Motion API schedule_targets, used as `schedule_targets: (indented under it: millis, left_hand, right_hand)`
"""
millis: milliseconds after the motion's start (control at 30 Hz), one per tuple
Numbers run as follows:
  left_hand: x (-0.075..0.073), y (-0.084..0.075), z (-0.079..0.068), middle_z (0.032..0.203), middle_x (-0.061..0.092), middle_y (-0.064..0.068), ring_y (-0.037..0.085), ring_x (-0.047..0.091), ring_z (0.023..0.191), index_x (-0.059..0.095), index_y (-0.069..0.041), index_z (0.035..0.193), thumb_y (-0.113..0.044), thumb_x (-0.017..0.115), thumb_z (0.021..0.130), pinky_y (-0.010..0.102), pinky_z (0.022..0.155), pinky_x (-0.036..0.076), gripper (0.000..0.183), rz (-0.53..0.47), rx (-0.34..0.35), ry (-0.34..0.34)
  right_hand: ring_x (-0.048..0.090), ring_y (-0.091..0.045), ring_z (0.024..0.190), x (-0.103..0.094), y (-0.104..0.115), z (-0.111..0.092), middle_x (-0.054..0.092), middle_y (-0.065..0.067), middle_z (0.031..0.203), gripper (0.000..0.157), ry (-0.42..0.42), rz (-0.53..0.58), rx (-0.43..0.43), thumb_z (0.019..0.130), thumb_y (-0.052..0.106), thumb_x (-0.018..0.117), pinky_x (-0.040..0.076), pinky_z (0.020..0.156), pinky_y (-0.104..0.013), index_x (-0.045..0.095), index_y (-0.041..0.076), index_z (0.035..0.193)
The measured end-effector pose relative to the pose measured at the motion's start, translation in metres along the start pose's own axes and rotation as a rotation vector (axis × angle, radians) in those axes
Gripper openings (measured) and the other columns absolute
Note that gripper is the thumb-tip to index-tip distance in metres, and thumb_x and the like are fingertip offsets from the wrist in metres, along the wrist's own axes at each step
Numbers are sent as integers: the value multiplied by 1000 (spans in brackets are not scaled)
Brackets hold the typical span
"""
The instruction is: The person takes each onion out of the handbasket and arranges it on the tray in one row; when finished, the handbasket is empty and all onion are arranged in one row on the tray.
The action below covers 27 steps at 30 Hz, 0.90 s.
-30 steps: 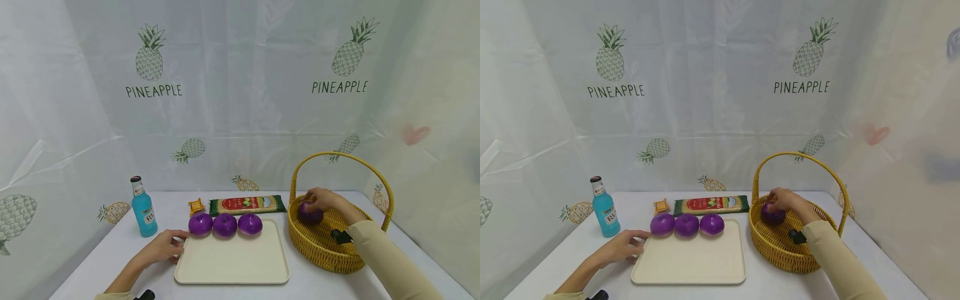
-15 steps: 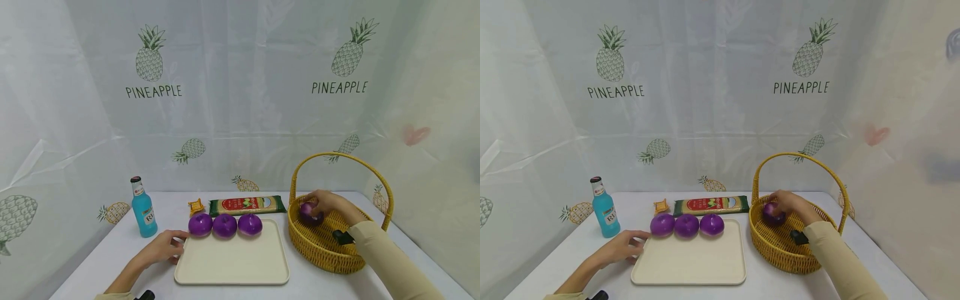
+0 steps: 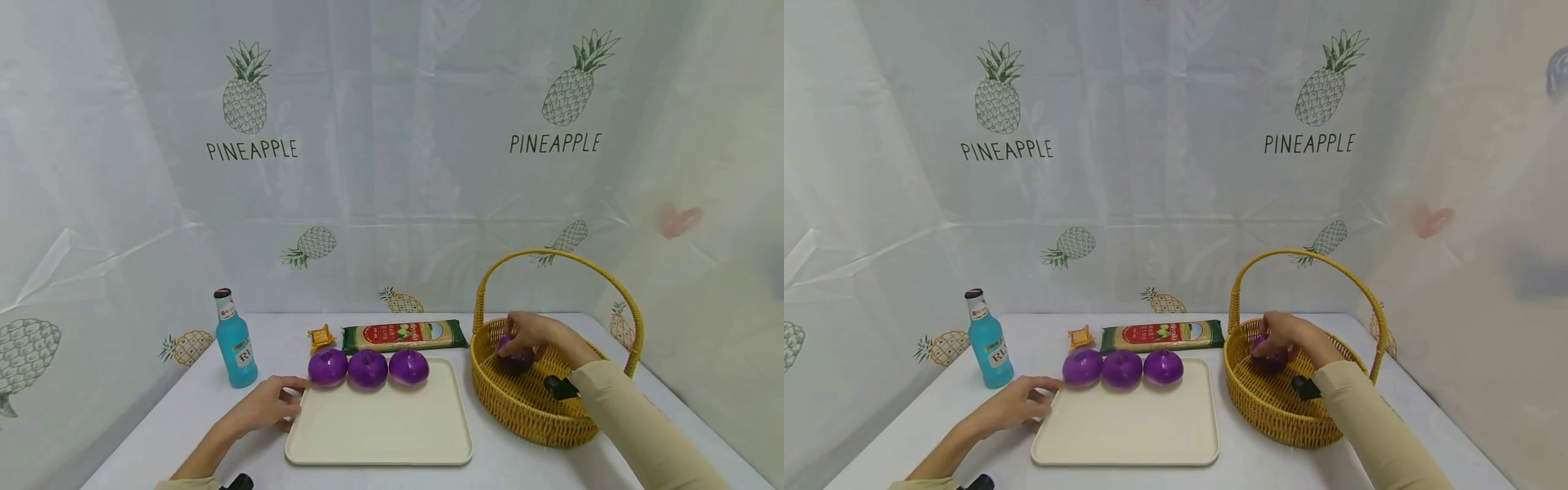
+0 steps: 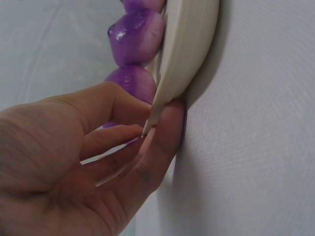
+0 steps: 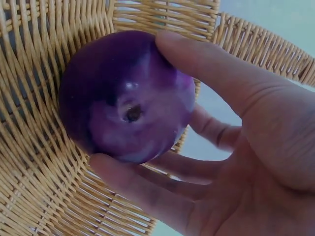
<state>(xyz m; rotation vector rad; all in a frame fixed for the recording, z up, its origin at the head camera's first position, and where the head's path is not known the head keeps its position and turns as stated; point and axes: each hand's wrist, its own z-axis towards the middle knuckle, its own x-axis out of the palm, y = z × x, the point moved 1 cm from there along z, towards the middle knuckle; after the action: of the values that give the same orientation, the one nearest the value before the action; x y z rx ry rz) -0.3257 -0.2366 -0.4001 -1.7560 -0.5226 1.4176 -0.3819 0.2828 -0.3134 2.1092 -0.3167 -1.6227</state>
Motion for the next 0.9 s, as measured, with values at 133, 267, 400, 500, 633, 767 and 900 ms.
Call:
schedule_targets:
  millis: [133, 267, 400, 500, 633, 767, 900]
  left_hand:
    - [0, 0, 0, 116, 64, 16, 18, 60, 83, 58, 5, 129, 2, 66, 79, 35, 61, 63, 50, 0, 11, 1]
    - [0, 1, 0, 117, 63, 17, 19, 60, 83, 59, 5, 128, 2, 66, 79, 35, 61, 63, 50, -3, 15, 4]
    - [0, 1, -1, 117, 63, 17, 19, 59, 83, 59, 5, 128, 2, 66, 80, 35, 62, 63, 49, -2, 15, 5]
    - [1, 1, -1, 118, 63, 17, 19, 59, 83, 59, 5, 129, 2, 66, 80, 35, 62, 63, 49, -1, 11, 8]
    - [0, 0, -1, 118, 63, 18, 18, 60, 83, 58, 5, 129, 3, 66, 80, 35, 62, 63, 49, -6, 9, 11]
    - [0, 0, -1, 117, 63, 17, 18, 60, 83, 58, 6, 129, 3, 66, 80, 35, 61, 63, 50, -5, 9, 10]
    - [0, 0, 0, 117, 64, 17, 18, 60, 84, 58, 4, 129, 2, 66, 80, 35, 61, 63, 49, 4, 12, 4]
  right_hand:
    - [64, -25, 71, 1, 1, -3, 62, -16, 87, 46, 18, 15, 24, 85, 26, 76, 63, 67, -46, 44, 0, 106]
    - [63, -24, 68, 0, 1, -6, 61, -17, 86, 45, 41, 22, 17, 84, 25, 76, 62, 66, -45, 45, -2, 102]
    - [60, -25, 76, -1, -2, -5, 53, -19, 103, 63, 104, 65, 11, 82, 19, 77, 59, 70, -44, 39, -9, 124]
    - [59, -22, 78, 0, -4, -3, 56, -15, 103, 72, 142, 28, 6, 80, 15, 76, 57, 72, -42, 39, -8, 137]
    - [59, -16, 72, 2, -7, 0, 64, -5, 85, 36, 150, -71, -34, 75, 13, 76, 56, 67, -35, 66, 0, 107]
    - [56, -14, 69, 3, -10, 2, 60, -2, 79, 22, 160, -43, -64, 73, 11, 76, 47, 59, -27, 64, 5, 91]
    - [58, -18, 76, 1, -11, -1, 58, -8, 93, 46, 146, 11, -40, 74, 13, 78, 51, 65, -31, 56, 0, 112]
